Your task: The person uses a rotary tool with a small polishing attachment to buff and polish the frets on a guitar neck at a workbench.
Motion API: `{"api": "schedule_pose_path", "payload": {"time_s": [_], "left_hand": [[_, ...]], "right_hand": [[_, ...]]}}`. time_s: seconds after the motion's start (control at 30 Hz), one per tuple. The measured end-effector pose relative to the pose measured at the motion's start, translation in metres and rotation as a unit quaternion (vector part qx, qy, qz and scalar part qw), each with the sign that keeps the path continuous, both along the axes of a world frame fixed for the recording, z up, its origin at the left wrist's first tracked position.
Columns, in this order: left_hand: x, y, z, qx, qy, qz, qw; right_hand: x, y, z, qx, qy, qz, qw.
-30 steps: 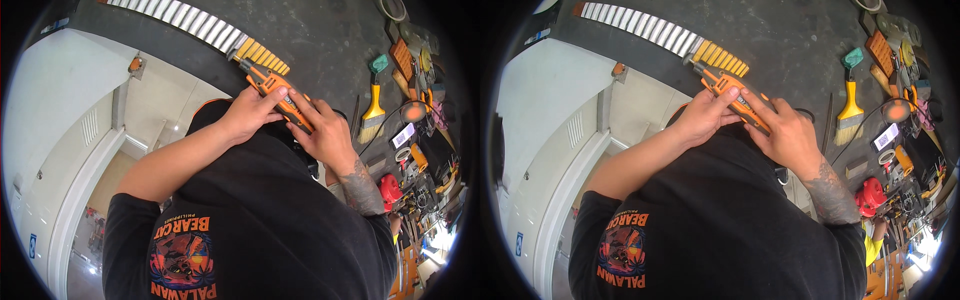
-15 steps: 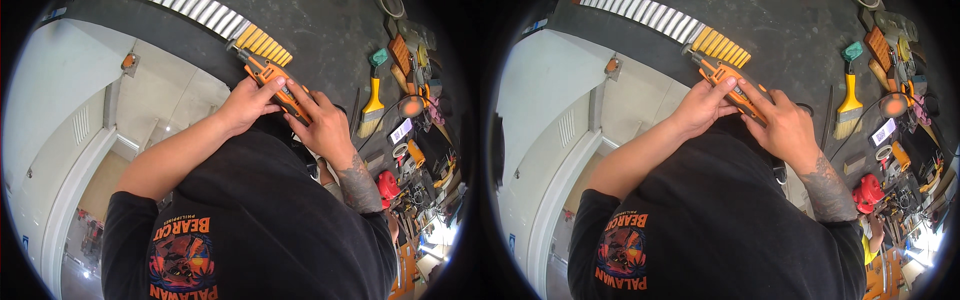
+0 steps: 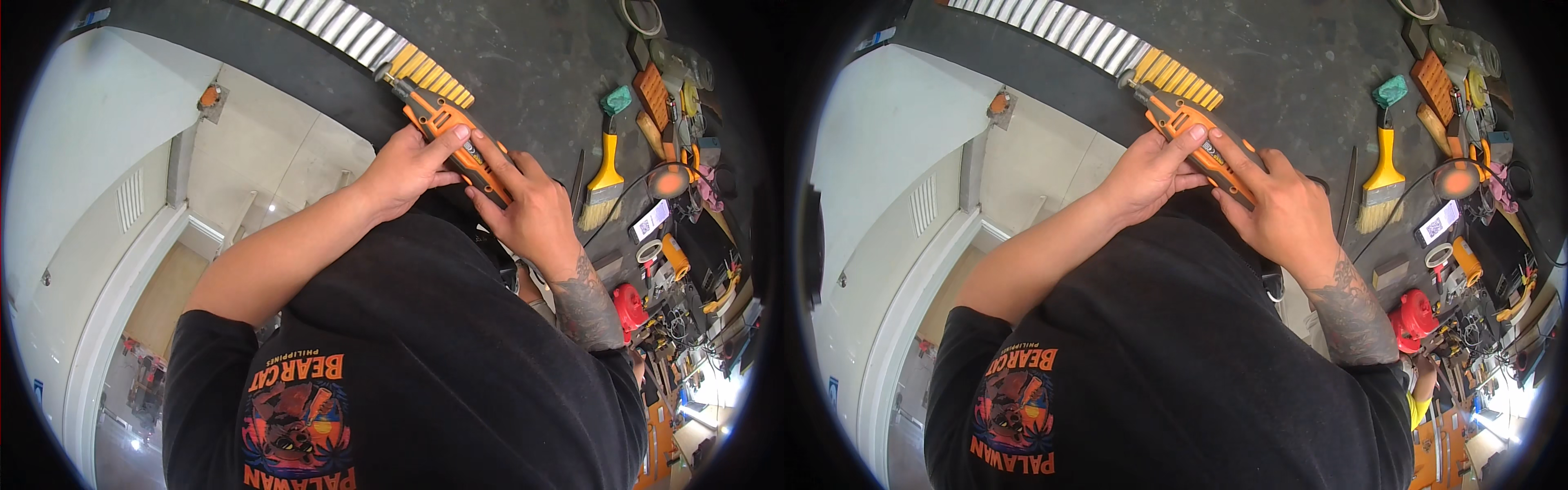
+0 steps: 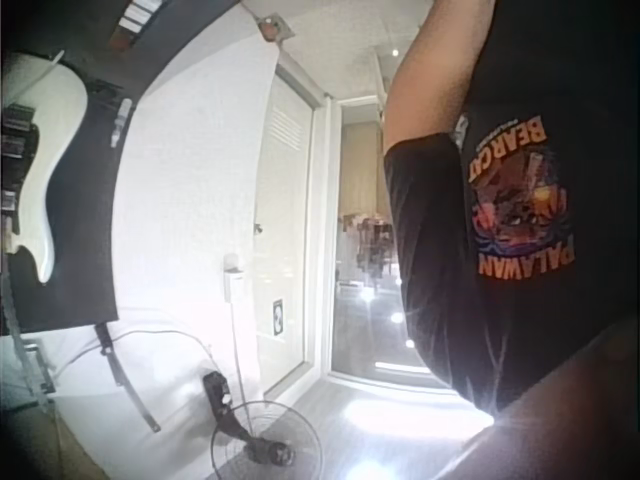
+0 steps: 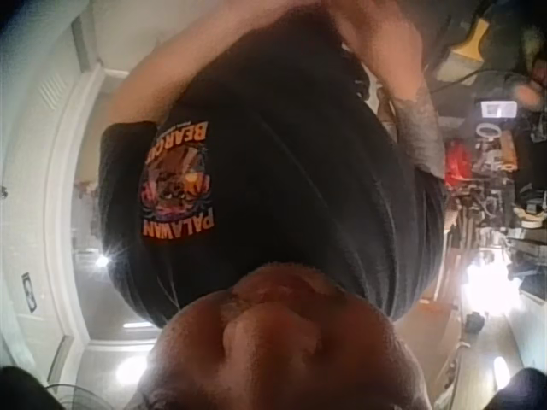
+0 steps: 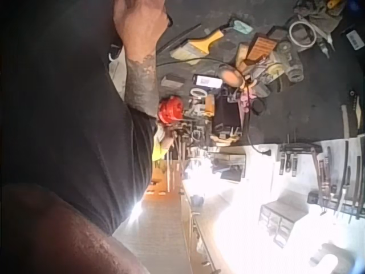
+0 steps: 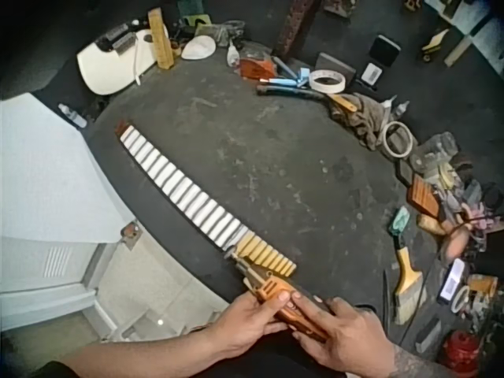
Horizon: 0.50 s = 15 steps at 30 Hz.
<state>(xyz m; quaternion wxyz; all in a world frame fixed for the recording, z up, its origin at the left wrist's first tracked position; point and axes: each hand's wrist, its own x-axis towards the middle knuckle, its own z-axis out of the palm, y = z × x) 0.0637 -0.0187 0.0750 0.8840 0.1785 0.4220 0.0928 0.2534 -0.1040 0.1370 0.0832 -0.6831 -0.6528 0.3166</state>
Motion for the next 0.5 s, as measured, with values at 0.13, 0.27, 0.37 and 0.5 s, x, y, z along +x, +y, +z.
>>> {"api": "schedule_pose_path", "payload": {"time_s": [0.13, 0.27, 0.37, 0.5], "left_hand": [[0.0019, 0.0030, 0.0016, 0.007, 0.004, 0.001, 1.000], [0.0029, 0.0041, 0.0025, 0.005, 0.003, 0.003, 1.000], [0.0053, 0.0059, 0.0024, 0.007, -0.001, 0.002, 1.000], [0.0080, 0.0066, 0.0016, 0.011, 0.002, 0.006, 1.000]], "right_hand": [[0.0017, 0.0037, 0.0014, -0.006, -0.001, 0.002, 1.000], [0.0019, 0.0073, 0.0042, -0.024, 0.002, -0.003, 1.000], [0.0038, 0.0079, 0.0031, -0.024, -0.003, -0.004, 1.000], [0.0061, 0.0068, 0.0006, -0.005, 0.003, -0.006, 1.000]]}}
